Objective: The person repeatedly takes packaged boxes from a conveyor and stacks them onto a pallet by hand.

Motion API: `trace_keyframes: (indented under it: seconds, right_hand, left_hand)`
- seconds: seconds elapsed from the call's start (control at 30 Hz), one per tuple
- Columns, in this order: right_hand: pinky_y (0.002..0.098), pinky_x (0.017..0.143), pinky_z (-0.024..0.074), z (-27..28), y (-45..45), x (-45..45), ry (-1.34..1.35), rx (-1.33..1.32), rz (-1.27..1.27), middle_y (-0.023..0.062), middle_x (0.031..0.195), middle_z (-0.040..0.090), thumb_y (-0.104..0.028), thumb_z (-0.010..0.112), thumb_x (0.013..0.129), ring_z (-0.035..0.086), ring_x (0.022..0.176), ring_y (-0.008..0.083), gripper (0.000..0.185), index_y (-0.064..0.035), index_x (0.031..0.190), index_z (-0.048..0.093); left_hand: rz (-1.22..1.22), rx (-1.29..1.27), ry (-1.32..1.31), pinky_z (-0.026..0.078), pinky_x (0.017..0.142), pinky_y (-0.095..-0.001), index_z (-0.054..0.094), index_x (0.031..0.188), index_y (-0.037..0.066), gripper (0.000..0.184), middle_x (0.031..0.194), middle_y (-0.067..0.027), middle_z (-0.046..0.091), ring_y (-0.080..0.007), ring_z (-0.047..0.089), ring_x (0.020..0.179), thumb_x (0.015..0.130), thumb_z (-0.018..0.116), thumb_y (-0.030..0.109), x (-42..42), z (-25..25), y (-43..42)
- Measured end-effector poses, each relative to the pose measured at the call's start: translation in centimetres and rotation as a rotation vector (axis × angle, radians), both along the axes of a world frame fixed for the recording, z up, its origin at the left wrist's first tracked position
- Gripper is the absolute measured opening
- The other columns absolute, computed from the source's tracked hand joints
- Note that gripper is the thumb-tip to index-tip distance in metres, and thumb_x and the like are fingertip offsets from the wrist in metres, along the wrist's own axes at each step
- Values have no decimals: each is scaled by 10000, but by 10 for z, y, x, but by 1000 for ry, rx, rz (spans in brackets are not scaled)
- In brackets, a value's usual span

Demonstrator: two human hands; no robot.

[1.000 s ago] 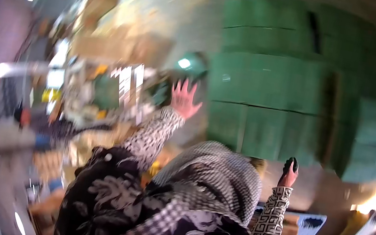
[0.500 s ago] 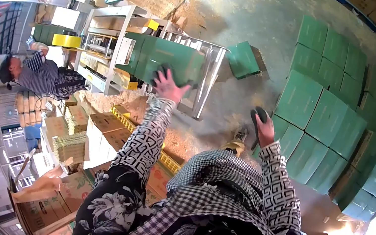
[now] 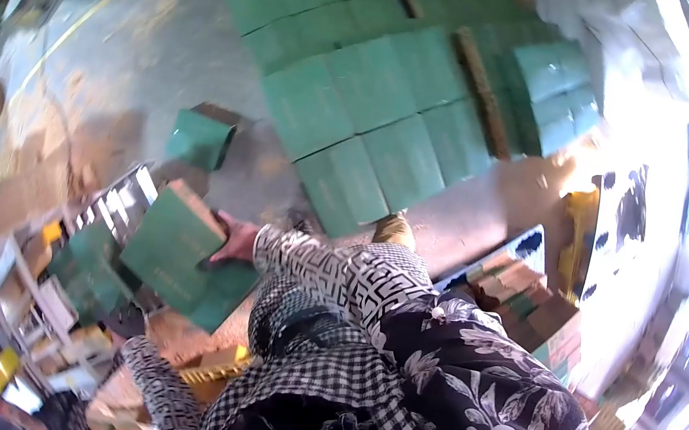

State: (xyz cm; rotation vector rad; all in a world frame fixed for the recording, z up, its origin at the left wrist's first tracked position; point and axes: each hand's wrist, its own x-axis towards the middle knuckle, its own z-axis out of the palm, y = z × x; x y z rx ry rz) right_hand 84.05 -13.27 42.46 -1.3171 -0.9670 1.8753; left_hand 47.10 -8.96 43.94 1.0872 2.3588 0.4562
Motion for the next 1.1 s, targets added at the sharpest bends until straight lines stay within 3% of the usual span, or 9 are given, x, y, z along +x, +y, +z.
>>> trace_keyframes:
  seconds: [0.23,0.3,0.43,0.5,0.57,0.7,0.83,1.0,1.1]
  right_hand:
    - [311,945,394,47,-45,111,127,-256,-335,165,1240,464,-183,841,551,472,1105,199,968,1,1317,279]
    - [305,919,413,19,-93,171,-252,-102,-407,185,1204,482,-284,816,593,497,1073,220,952,5,1320,275]
    - [311,776,501,13,-186,266,51,-344,-904,169,1066,563,-199,726,710,580,924,209,721,8,1267,316]
    - [298,783,495,17,-235,310,360,-404,-1146,147,1027,585,-151,617,816,586,913,184,499,-1,1232,385]
    - [242,881,417,-35,-299,340,-128,-104,-893,62,1018,592,-248,545,873,551,955,129,328,15,1069,556]
    - [263,819,420,-37,-318,404,217,-387,-1462,31,965,574,-261,590,849,535,905,121,348,16,1056,544]
    - [290,803,475,-96,-338,486,193,-182,-1541,162,1069,528,-101,546,859,572,918,240,626,26,1307,128]
    - [346,950,377,-158,-332,579,-170,-87,-1443,157,1104,533,-198,510,879,509,1063,269,545,-30,1320,238]
    - [351,969,364,-149,-307,647,350,-357,-1593,162,1159,511,-162,527,873,510,1070,222,627,-53,1356,142]
  left_hand:
    - [242,-33,-355,409,884,-399,455,1191,-3,598,1174,-178,488,-311,491,1043,739,629,346,-1,-24,68]
    - [291,25,-445,416,875,-390,458,1189,-9,576,1166,-172,496,-302,500,1030,755,617,334,24,-15,76]
    - [340,133,-624,429,857,-373,466,1185,-20,533,1150,-159,512,-283,519,1006,787,593,310,85,2,67]
    - [309,170,-718,436,849,-364,470,1183,-26,512,1142,-153,520,-274,528,993,803,581,298,154,30,47]
    - [220,149,-814,443,840,-355,473,1181,-32,491,1134,-147,527,-264,537,981,819,569,287,234,48,27]
    - [-107,-105,-989,456,823,-338,481,1176,-43,451,1118,-134,543,-246,556,956,851,545,263,428,44,25]
    - [-849,-392,-906,480,834,-318,364,1242,-57,541,1160,-176,508,-235,562,984,778,593,99,682,-7,83]
    - [-1245,-789,-1009,480,878,-329,315,1294,-11,586,1231,-153,457,-242,557,1013,764,552,-89,950,-97,127]
    - [-1326,-848,-827,480,852,-287,336,1298,10,569,1187,-128,502,-198,546,1020,780,565,-36,1047,-130,101]
